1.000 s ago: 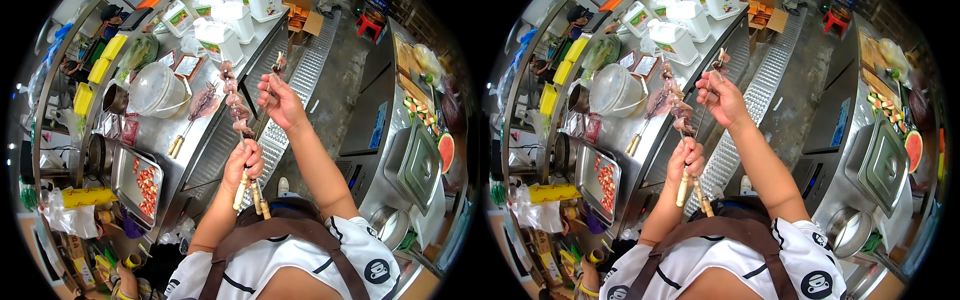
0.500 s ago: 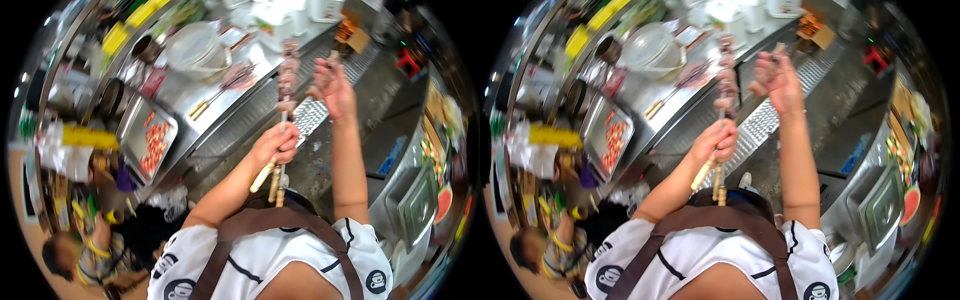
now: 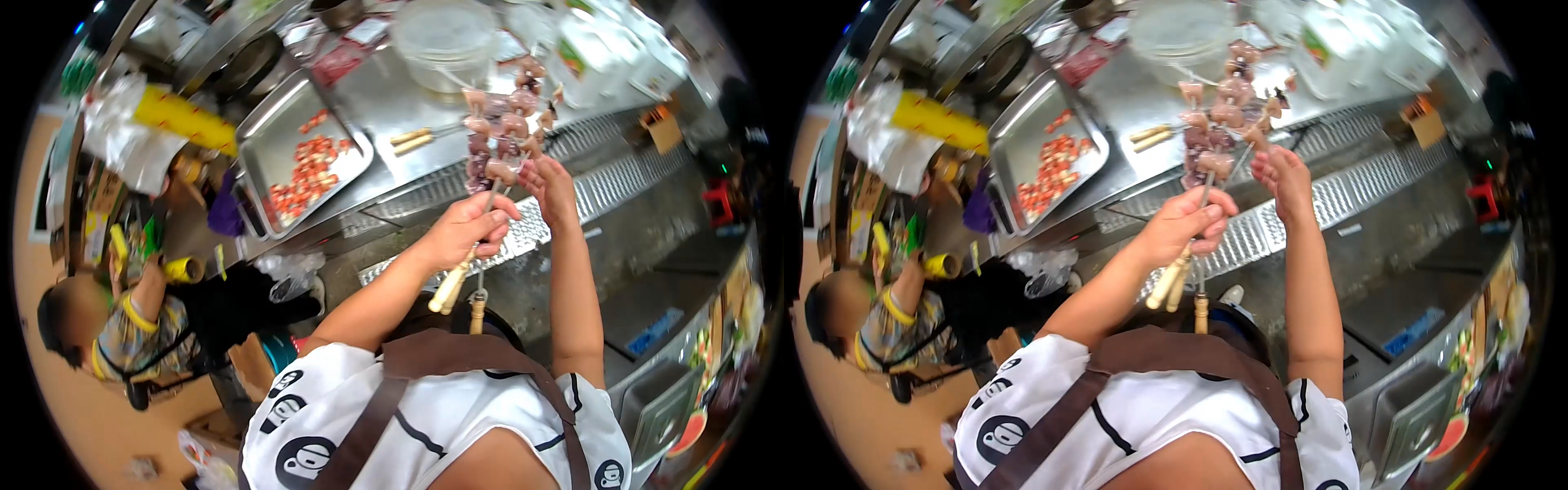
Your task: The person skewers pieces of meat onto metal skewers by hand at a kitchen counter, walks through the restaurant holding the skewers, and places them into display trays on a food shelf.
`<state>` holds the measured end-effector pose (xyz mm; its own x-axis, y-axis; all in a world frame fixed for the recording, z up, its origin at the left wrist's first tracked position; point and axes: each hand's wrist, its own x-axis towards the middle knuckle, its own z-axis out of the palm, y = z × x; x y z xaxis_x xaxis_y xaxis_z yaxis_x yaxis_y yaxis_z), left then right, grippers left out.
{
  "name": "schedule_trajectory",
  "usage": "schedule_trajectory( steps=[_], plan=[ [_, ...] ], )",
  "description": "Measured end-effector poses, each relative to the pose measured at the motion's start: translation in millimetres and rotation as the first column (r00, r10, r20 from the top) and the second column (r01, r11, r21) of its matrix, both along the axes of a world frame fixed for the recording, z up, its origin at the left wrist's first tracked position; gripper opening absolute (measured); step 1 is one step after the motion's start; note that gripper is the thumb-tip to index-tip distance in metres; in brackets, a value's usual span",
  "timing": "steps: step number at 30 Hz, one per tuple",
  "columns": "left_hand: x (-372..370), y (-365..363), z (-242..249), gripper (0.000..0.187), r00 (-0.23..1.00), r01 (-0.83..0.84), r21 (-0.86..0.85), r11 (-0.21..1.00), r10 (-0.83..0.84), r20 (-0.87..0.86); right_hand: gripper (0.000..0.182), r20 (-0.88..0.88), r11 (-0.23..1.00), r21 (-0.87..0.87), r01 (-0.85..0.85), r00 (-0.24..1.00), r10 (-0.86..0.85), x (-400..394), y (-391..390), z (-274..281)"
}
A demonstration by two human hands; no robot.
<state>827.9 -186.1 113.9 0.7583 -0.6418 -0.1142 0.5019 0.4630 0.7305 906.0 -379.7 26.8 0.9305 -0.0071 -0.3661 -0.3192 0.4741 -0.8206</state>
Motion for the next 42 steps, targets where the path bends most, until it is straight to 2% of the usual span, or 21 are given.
schedule_trajectory(
  steps=[2,3,4,7,10,12,14,16,18,20,21,22,25,26,28,29,32,34,37,40,42],
  plan=[
    [7.3,22.5,4.1,0.016,0.999,-0.048,0.036,0.998,0.048,0.006,0.036,0.045,0.996,-0.084,-0.014,0.999,0.018,17.8,61.1,-6.4],
    [10.7,32.9,6.4,0.015,0.997,-0.075,0.053,0.996,0.075,0.019,0.035,0.186,0.953,-0.276,-0.123,0.966,0.179,30.4,81.9,-8.0],
    [14.5,42.3,8.9,0.015,0.995,-0.095,0.064,0.993,0.094,0.031,0.034,0.252,0.876,-0.460,-0.147,0.924,0.287,43.8,101.7,-11.9],
    [25.3,67.7,11.5,0.015,0.983,-0.161,0.071,0.984,0.154,0.099,0.032,0.135,0.559,-0.816,-0.150,0.890,0.436,77.1,151.6,-24.1],
    [31.5,93.0,17.0,0.016,0.968,-0.214,0.099,0.972,0.197,0.159,0.030,-0.010,0.332,-0.925,-0.186,0.885,0.466,100.1,173.0,-34.6],
    [36.7,108.6,20.0,0.016,0.958,-0.236,0.161,0.958,0.202,0.203,0.029,-0.081,0.240,-0.948,-0.211,0.885,0.458,111.7,178.9,-39.2],
    [41.2,121.0,21.0,0.016,0.964,-0.221,0.130,0.967,0.196,0.179,0.028,-0.131,0.183,-0.957,-0.227,0.894,0.429,112.8,182.2,-45.2],
    [47.8,128.5,18.6,0.017,0.951,-0.265,0.156,0.951,0.231,0.204,0.027,-0.168,0.140,-0.962,-0.232,0.917,0.362,101.9,179.0,-56.2],
    [55.8,131.6,9.0,0.017,0.954,-0.272,0.095,0.957,0.256,0.152,0.027,-0.176,0.093,-0.976,-0.196,0.967,0.186,83.3,169.0,-67.0],
    [64.0,133.6,14.4,0.016,0.935,-0.316,0.207,0.926,0.268,0.230,0.029,-0.159,0.155,-0.976,-0.155,0.987,-0.010,68.0,155.8,-70.6],
    [69.4,134.0,11.1,0.016,0.939,-0.300,0.147,0.942,0.265,0.221,0.034,-0.119,0.313,-0.945,-0.095,0.991,-0.059,56.5,151.3,-57.7],
    [74.2,133.4,7.9,0.015,0.940,-0.295,0.100,0.950,0.269,0.210,0.037,0.228,0.167,-0.952,0.256,0.959,-0.168,51.6,144.9,-96.6],
    [85.8,126.0,7.6,0.015,0.932,-0.321,0.181,0.930,0.277,0.234,0.044,0.267,0.461,-0.746,0.480,0.851,-0.453,36.8,128.4,-108.7],
    [89.1,121.9,9.2,0.015,0.931,-0.322,0.211,0.923,0.268,0.248,0.044,0.266,0.446,-0.743,0.498,0.832,-0.486,30.8,117.1,-109.6],
    [96.6,115.9,6.5,0.015,0.929,-0.308,0.235,0.922,0.238,0.284,0.040,-0.003,0.688,-0.692,0.216,0.953,-0.303,16.8,91.1,-110.2],
    [100.0,111.2,5.2,0.015,0.922,-0.312,0.273,0.910,0.222,0.316,0.032,-0.047,0.731,-0.652,0.204,0.950,-0.307,7.1,84.9,-83.1],
    [108.0,93.4,6.5,0.014,0.919,-0.288,0.331,0.899,0.162,0.359,0.032,0.040,0.739,-0.627,0.247,0.958,-0.285,-27.5,54.2,-64.3],
    [114.4,75.7,6.8,0.013,0.914,-0.245,0.340,0.908,0.100,0.393,0.032,0.073,0.680,-0.691,0.245,0.959,-0.272,-53.9,29.5,-46.8],
    [123.1,35.4,9.3,0.013,0.906,-0.181,0.390,0.903,-0.002,0.423,0.031,0.176,0.583,-0.714,0.389,0.905,-0.388,-93.8,-11.7,-42.4],
    [133.9,-20.4,12.5,0.014,0.887,-0.083,0.438,0.895,-0.135,0.442,0.031,0.100,0.533,-0.764,0.365,0.882,-0.460,-126.8,-64.5,-29.5],
    [140.6,-67.5,17.8,0.016,0.889,-0.008,0.465,0.885,-0.207,0.409,0.032,0.126,0.491,-0.776,0.396,0.860,-0.494,-150.5,-105.5,-50.9]
  ],
)
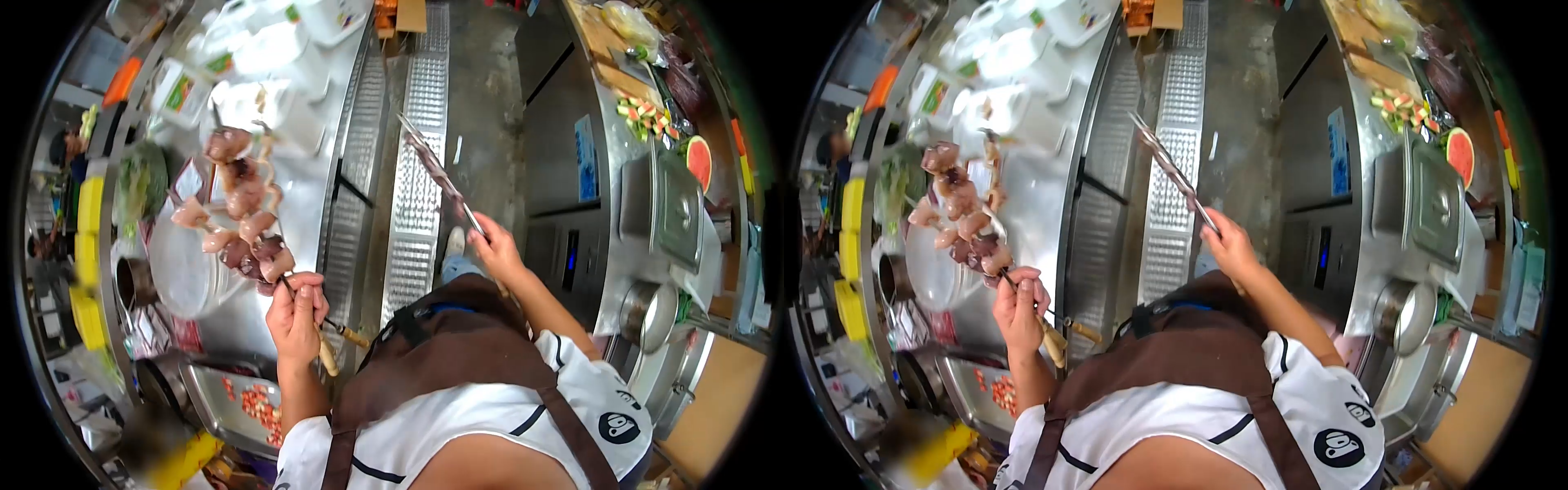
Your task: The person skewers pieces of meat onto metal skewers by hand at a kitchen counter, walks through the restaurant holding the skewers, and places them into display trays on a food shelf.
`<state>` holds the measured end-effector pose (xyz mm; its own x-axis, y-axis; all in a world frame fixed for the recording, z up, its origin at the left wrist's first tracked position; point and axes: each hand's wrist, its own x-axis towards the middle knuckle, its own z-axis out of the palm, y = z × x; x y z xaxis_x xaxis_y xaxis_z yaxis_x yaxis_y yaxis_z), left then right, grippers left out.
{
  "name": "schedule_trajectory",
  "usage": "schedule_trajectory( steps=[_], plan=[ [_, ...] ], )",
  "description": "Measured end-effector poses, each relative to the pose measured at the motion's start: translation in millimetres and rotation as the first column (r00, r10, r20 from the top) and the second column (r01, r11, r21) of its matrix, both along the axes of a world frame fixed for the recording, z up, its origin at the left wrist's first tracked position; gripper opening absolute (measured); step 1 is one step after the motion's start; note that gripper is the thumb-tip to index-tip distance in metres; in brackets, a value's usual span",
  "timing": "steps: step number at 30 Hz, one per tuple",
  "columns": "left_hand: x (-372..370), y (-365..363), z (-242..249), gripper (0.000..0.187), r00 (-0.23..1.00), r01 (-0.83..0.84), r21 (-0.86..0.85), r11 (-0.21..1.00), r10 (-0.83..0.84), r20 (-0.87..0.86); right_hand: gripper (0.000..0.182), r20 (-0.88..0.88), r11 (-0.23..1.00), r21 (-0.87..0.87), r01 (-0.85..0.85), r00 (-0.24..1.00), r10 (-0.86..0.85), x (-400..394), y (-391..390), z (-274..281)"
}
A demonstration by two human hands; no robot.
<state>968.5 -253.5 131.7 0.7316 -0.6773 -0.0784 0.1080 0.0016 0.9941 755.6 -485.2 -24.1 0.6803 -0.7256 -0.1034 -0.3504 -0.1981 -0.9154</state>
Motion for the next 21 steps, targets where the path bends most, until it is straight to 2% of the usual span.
schedule_trajectory(
  steps=[2,5,6,8,9,16,18,19,20,21],
  plan=[
    [8.2,-51.4,-3.2,0.016,0.996,0.070,-0.020,0.997,-0.071,-0.045,0.032,0.021,0.999,-0.042,0.031,0.999,-0.030,-1.2,-49.8,-2.2],
    [18.3,-142.3,-2.7,0.015,0.983,0.142,-0.056,0.988,-0.147,-0.112,0.032,0.064,0.963,0.233,0.134,0.986,-0.153,-3.6,-116.8,4.8],
    [22.7,-171.4,-2.4,0.015,0.975,0.158,-0.072,0.985,-0.167,-0.147,0.032,0.087,0.967,0.220,0.133,0.984,-0.155,1.9,-140.1,8.8],
    [34.1,-231.0,-7.3,0.015,0.966,0.184,-0.083,0.979,-0.196,-0.166,0.031,0.144,0.922,0.323,0.213,0.952,-0.270,13.8,-186.7,12.8],
    [38.8,-259.3,-5.3,0.015,0.951,0.180,-0.087,0.980,-0.196,-0.238,0.031,0.167,0.930,0.302,0.208,0.949,-0.266,21.2,-210.2,13.7],
    [112.0,-434.1,-40.6,0.016,0.925,0.307,-0.057,0.950,-0.312,-0.215,0.031,0.230,0.887,0.388,0.251,0.905,-0.357,106.9,-372.5,12.7],
    [141.2,-486.4,-51.6,0.015,0.926,0.303,0.038,0.952,-0.284,-0.250,0.031,0.187,0.877,0.368,0.309,0.899,-0.395,128.4,-413.2,13.6],
    [154.2,-509.7,-60.3,0.015,0.916,0.315,0.003,0.949,-0.303,-0.262,0.031,0.234,0.881,0.384,0.277,0.894,-0.383,136.7,-435.3,12.3],
    [173.2,-542.0,-69.9,0.015,0.909,0.328,-0.050,0.943,-0.329,-0.256,0.031,0.262,0.916,0.298,0.269,0.900,-0.350,145.0,-459.4,9.7],
    [192.8,-570.5,-74.5,0.015,0.900,0.347,-0.063,0.936,-0.351,-0.260,0.031,0.239,0.901,0.323,0.290,0.896,-0.374,154.4,-481.4,13.1]
  ],
)
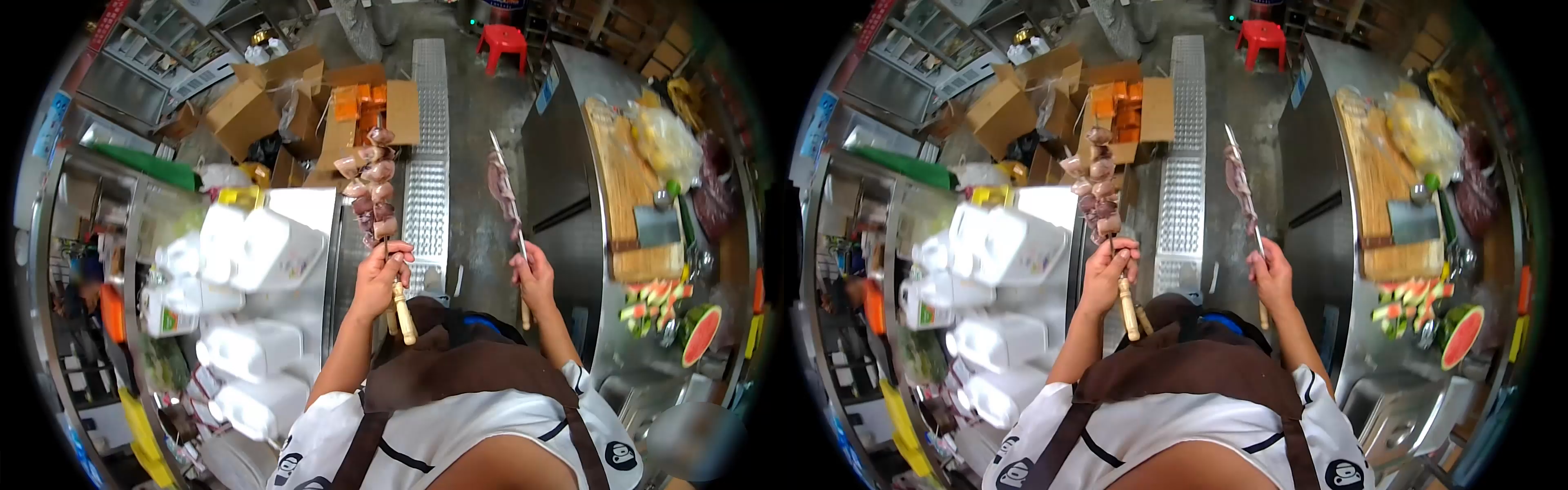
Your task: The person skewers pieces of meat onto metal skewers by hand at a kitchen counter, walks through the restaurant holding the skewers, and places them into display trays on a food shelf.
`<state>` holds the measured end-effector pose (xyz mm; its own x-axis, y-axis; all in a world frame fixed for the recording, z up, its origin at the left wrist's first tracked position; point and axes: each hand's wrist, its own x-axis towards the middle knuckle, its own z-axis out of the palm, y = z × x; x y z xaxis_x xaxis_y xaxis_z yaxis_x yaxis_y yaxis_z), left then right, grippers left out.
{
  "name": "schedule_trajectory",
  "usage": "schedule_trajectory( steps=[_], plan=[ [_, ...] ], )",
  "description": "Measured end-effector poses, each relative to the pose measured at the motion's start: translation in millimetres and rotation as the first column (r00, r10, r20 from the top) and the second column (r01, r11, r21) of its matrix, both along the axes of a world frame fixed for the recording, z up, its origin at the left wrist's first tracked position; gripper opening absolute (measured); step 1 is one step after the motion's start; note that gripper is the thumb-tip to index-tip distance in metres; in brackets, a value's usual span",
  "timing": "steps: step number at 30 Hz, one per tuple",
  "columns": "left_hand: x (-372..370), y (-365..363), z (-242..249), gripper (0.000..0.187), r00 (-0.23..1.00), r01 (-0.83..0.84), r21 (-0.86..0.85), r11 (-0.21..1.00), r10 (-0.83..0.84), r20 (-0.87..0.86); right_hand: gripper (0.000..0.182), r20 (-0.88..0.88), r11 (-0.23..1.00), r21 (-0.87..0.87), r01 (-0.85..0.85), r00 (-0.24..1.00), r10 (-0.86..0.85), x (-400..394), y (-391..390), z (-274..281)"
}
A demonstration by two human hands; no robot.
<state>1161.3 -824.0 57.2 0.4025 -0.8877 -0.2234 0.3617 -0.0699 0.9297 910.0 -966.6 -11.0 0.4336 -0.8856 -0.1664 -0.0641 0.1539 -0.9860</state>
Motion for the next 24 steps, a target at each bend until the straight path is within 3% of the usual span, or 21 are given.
schedule_trajectory(
  steps=[5,11,13,16,19,24],
  plan=[
    [82.6,-140.8,-21.1,0.014,0.996,0.049,-0.034,0.998,-0.052,-0.072,0.031,-0.039,0.993,0.071,0.096,0.995,-0.093,43.4,-103.8,31.7],
    [147.5,-290.7,-60.9,0.014,0.995,0.017,0.074,0.997,-0.010,-0.100,0.034,-0.074,0.981,0.031,0.193,0.979,-0.190,97.4,-248.0,26.2],
    [168.6,-336.1,-74.2,0.013,0.998,0.005,0.106,0.994,0.001,-0.058,0.035,-0.109,0.985,0.063,0.163,0.982,-0.156,117.0,-303.0,17.4],
    [204.0,-413.7,-76.0,0.012,0.999,-0.040,0.120,0.992,0.039,0.007,0.035,-0.007,0.987,0.057,0.152,0.988,-0.151,165.5,-410.6,8.0],
    [240.6,-480.6,-68.1,0.012,0.995,-0.066,0.182,0.981,0.051,0.086,0.034,-0.007,0.995,0.090,0.038,0.999,-0.038,224.0,-516.0,8.7],
    [320.2,-574.2,-72.5,0.011,0.969,-0.247,0.122,0.961,0.248,0.008,0.031,0.057,0.993,0.089,-0.078,0.996,0.073,351.9,-661.0,20.3]
  ],
)
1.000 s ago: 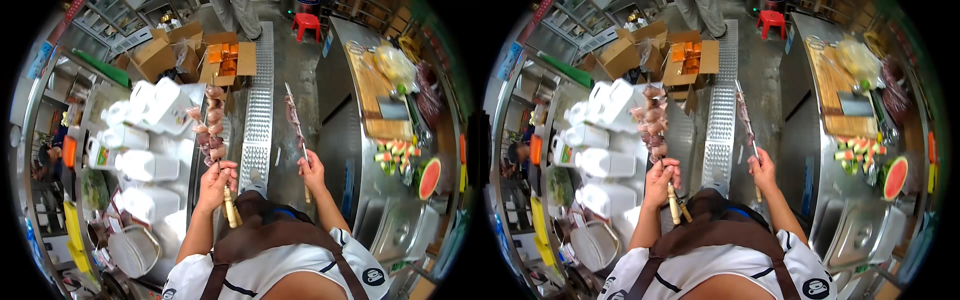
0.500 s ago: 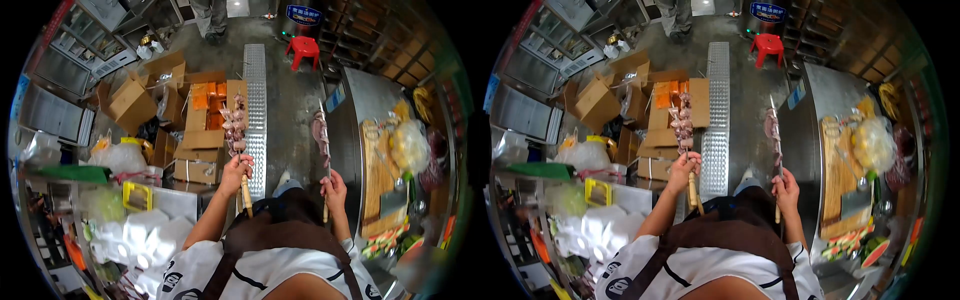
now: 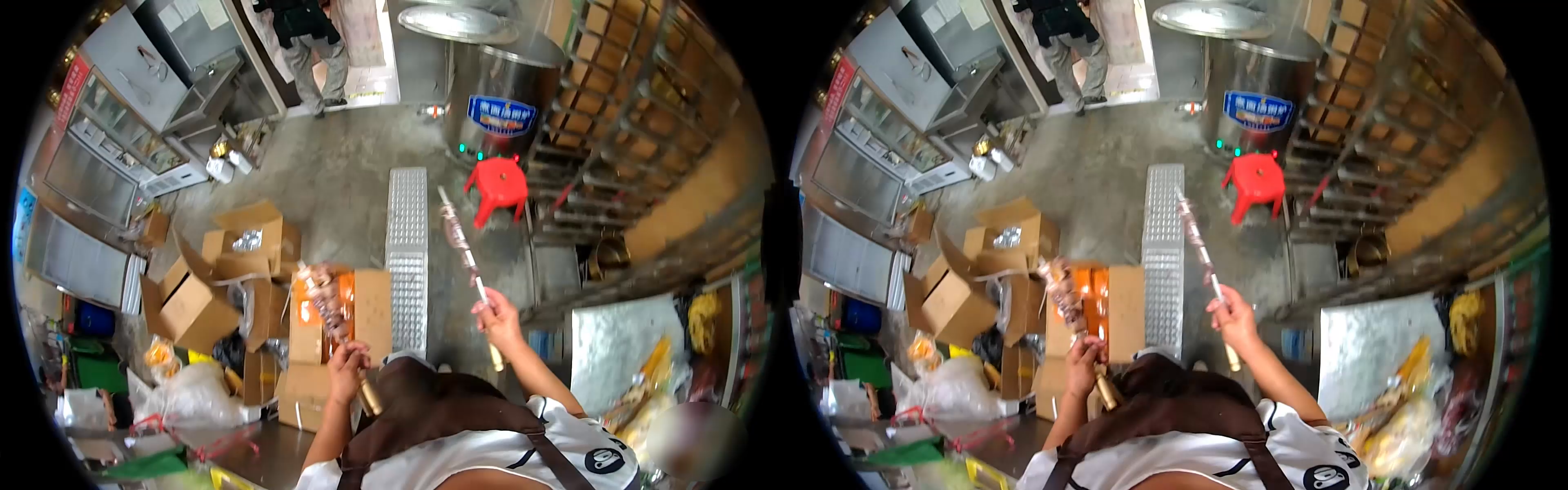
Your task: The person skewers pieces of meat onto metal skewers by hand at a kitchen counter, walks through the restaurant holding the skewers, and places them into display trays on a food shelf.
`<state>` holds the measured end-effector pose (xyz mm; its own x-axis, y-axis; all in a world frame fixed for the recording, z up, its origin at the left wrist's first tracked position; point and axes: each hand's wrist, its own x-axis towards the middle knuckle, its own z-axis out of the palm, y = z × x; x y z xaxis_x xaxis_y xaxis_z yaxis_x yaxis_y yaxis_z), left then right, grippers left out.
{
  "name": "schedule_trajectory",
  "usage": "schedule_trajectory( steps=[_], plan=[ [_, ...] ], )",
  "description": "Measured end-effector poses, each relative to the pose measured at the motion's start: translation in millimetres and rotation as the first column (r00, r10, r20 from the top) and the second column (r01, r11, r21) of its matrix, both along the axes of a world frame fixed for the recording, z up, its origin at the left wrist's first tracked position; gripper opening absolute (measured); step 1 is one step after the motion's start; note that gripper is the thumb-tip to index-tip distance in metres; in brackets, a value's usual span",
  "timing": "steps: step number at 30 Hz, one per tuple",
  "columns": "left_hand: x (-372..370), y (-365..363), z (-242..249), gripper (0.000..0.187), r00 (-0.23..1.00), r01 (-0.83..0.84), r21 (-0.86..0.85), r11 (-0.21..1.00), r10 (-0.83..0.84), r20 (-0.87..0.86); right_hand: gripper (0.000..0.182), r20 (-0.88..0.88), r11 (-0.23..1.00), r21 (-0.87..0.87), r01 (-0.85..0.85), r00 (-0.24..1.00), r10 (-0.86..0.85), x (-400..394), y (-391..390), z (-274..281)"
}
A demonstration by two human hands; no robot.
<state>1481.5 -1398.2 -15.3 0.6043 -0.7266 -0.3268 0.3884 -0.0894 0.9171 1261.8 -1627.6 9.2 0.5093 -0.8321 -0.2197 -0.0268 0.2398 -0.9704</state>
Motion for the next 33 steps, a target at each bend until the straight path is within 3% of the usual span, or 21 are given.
schedule_trajectory(
  steps=[4,5,7,13,17,19,21,22,23,26,28,29,33],
  plan=[
    [81.3,-80.8,-5.1,0.009,0.985,-0.173,-0.048,0.984,0.172,-0.022,0.031,0.086,0.990,-0.066,-0.128,0.987,0.134,103.7,-104.1,-3.2],
    [101.7,-105.7,21.3,0.010,0.990,-0.111,-0.052,0.993,0.105,-0.099,0.031,0.075,0.986,-0.087,-0.144,0.986,0.151,124.2,-122.4,-3.0],
    [152.0,-151.7,-0.8,0.011,0.975,-0.222,0.001,0.975,0.222,-0.032,0.031,0.047,0.982,-0.106,-0.158,0.985,0.163,158.0,-161.0,-6.5],
    [303.9,-313.3,8.1,0.016,0.980,-0.131,-0.066,0.989,0.119,-0.159,0.031,-0.006,0.969,-0.117,-0.217,0.976,0.218,273.4,-297.4,2.4],
    [400.2,-419.8,-6.6,0.018,0.993,-0.024,-0.132,0.991,0.008,-0.121,0.033,-0.020,0.979,-0.154,-0.135,0.991,0.133,355.1,-400.3,-16.4],
    [448.9,-466.5,-11.6,0.017,0.996,-0.011,-0.075,0.997,0.004,-0.091,0.033,-0.050,0.979,-0.156,-0.134,0.991,0.128,403.8,-452.3,-26.0],
    [496.9,-505.2,-4.2,0.018,0.994,0.010,0.076,0.997,-0.018,0.111,0.029,-0.033,0.991,-0.118,-0.069,0.997,0.066,462.7,-503.3,-29.8],
    [522.0,-522.1,-3.8,0.017,0.988,0.007,0.151,0.989,-0.031,0.153,0.030,-0.014,0.974,-0.200,-0.107,0.994,0.106,495.7,-542.2,-37.9],
    [547.1,-540.8,-3.9,0.017,0.980,-0.022,0.101,0.995,0.002,0.197,0.031,-0.004,0.959,-0.249,-0.136,0.990,0.139,528.3,-567.2,-44.6],
    [611.1,-575.9,3.0,0.017,0.982,-0.082,0.163,0.983,0.051,0.184,0.032,0.048,0.971,-0.205,-0.122,0.990,0.135,637.9,-638.8,-47.5],
    [662.8,-599.3,6.3,0.015,0.916,-0.114,0.290,0.950,-0.013,0.400,0.031,0.088,0.978,-0.169,-0.121,0.987,0.137,711.5,-677.2,-35.3],
    [685.7,-611.8,11.0,0.014,0.903,-0.132,0.304,0.944,-0.012,0.429,0.032,0.135,0.985,-0.132,-0.115,0.982,0.133,747.7,-699.0,-29.2],
    [783.0,-666.4,-1.5,0.015,0.878,-0.131,0.340,0.931,-0.050,0.475,0.032,0.025,0.967,-0.210,-0.141,0.988,0.150,866.4,-771.2,-10.5]
  ],
)
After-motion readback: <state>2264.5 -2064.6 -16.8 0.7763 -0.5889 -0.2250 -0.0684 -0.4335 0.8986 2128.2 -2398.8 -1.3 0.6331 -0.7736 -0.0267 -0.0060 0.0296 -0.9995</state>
